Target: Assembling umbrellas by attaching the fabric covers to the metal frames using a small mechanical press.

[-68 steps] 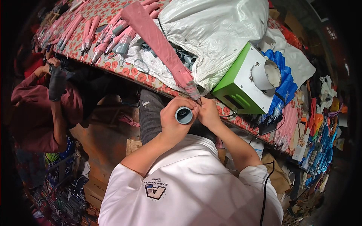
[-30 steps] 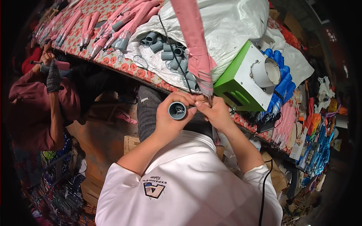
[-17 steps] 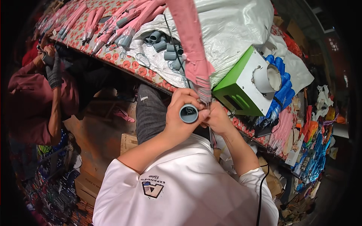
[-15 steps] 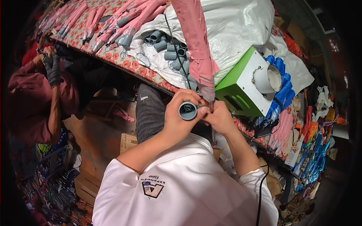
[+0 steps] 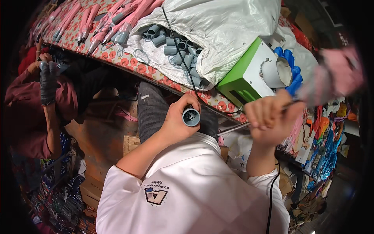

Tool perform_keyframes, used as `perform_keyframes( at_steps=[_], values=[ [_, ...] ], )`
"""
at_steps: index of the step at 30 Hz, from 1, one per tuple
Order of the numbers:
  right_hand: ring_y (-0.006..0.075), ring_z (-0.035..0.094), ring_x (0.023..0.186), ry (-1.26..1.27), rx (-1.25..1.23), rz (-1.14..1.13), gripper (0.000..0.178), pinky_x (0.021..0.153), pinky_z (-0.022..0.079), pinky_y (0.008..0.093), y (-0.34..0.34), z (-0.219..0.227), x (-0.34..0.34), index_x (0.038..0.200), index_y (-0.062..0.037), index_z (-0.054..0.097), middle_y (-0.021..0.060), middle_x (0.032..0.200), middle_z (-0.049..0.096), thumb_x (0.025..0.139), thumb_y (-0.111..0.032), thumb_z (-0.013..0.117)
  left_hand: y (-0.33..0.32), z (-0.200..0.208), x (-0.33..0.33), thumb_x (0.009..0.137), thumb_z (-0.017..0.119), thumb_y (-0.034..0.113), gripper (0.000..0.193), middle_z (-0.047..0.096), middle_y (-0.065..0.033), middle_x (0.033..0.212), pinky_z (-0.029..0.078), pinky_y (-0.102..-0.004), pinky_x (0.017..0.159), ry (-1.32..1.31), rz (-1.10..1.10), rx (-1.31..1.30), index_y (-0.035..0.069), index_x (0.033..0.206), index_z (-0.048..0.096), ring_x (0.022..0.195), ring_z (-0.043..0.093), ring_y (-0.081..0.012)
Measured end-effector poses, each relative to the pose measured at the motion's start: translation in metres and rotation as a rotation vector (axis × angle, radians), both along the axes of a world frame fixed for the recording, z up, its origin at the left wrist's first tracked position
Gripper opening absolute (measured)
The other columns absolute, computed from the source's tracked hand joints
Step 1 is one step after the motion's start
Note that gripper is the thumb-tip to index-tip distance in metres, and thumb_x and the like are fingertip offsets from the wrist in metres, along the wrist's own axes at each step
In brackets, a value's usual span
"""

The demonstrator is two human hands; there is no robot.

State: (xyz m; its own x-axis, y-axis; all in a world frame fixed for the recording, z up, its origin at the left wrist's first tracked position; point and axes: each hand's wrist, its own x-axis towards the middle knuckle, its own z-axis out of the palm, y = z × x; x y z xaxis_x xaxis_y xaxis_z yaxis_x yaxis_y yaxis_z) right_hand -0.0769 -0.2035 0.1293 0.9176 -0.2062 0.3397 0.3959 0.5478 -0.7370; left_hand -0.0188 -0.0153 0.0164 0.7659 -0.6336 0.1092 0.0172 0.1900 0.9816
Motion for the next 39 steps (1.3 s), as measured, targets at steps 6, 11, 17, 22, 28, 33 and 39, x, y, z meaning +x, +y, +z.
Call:
perform_keyframes(
  at_steps=[6,11,17,22,28,33,39],
  values=[
    [0.0041,0.030,0.040,0.392,-0.312,-0.365,0.038,0.039,0.030,0.0204,0.011,0.003,-0.015,0.072,-0.0093,0.045,-0.0060,0.048,0.034,0.101,-0.035,0.046,-0.008,-0.002,-0.001,0.061,0.061,-0.011,0.035,0.053,-0.0057,0.089,0.044,-0.0251,0.074,0.081,-0.006,-0.077,0.006,0.090,0.054,0.077,0.053,-0.0165],
    [0.0035,0.027,0.047,0.693,-0.562,-0.004,0.019,0.046,0.025,0.0177,0.022,-0.027,-0.020,0.101,0.0024,0.062,-0.0082,0.053,0.033,0.084,-0.005,0.061,-0.006,0.012,0.004,0.063,0.063,-0.010,0.044,0.056,-0.0080,0.102,0.045,-0.0282,0.081,-0.238,-0.078,0.016,0.004,0.103,0.055,0.090,0.054,-0.0177],
    [0.0027,0.028,0.050,0.692,-0.422,0.112,0.034,0.051,0.024,0.0153,0.023,-0.040,-0.026,0.111,0.0046,0.061,-0.0089,0.054,0.034,0.078,-0.001,0.065,-0.001,0.026,-0.008,0.066,0.060,-0.009,0.055,0.052,-0.0125,0.116,0.045,-0.0318,0.087,0.199,-0.115,-0.072,0.002,0.118,0.047,0.098,0.055,-0.0224],
    [0.0020,0.026,0.052,0.754,-0.372,0.198,0.034,0.053,0.024,0.0146,0.023,-0.043,-0.028,0.107,-0.0018,0.067,-0.0100,0.055,0.034,0.074,-0.009,0.074,-0.008,0.036,-0.013,0.068,0.056,-0.009,0.058,0.051,-0.0149,0.121,0.044,-0.0327,0.090,0.203,-0.109,-0.253,0.001,0.123,0.041,0.103,0.055,-0.0245],
    [0.0006,0.026,0.051,0.717,-0.524,0.083,0.037,0.051,0.023,0.0143,0.018,-0.064,-0.037,0.105,-0.0039,0.067,-0.0113,0.054,0.034,0.070,-0.008,0.078,-0.011,0.035,-0.015,0.068,0.058,-0.006,0.053,0.052,-0.0183,0.120,0.047,-0.0348,0.088,-0.085,0.037,-0.151,-0.001,0.119,0.044,0.105,0.056,-0.0270],
    [0.0003,0.027,0.050,0.726,-0.469,-0.038,0.036,0.050,0.022,0.0144,0.021,-0.053,-0.039,0.101,-0.0053,0.068,-0.0114,0.052,0.035,0.067,-0.006,0.080,-0.003,0.052,-0.015,0.068,0.060,-0.003,0.048,0.055,-0.0201,0.117,0.051,-0.0346,0.082,-0.539,0.229,-0.057,-0.001,0.115,0.050,0.097,0.060,-0.0293],
    [0.0004,0.030,0.050,0.719,-0.584,-0.159,0.040,0.051,0.026,0.0138,0.021,-0.051,-0.034,0.103,-0.0025,0.065,-0.0081,0.061,0.045,0.065,0.003,0.076,0.000,0.067,-0.026,0.068,0.063,-0.002,0.038,0.060,-0.0205,0.112,0.053,-0.0326,0.073,-0.681,0.197,0.230,-0.002,0.105,0.056,0.085,0.064,-0.0302]
  ],
)
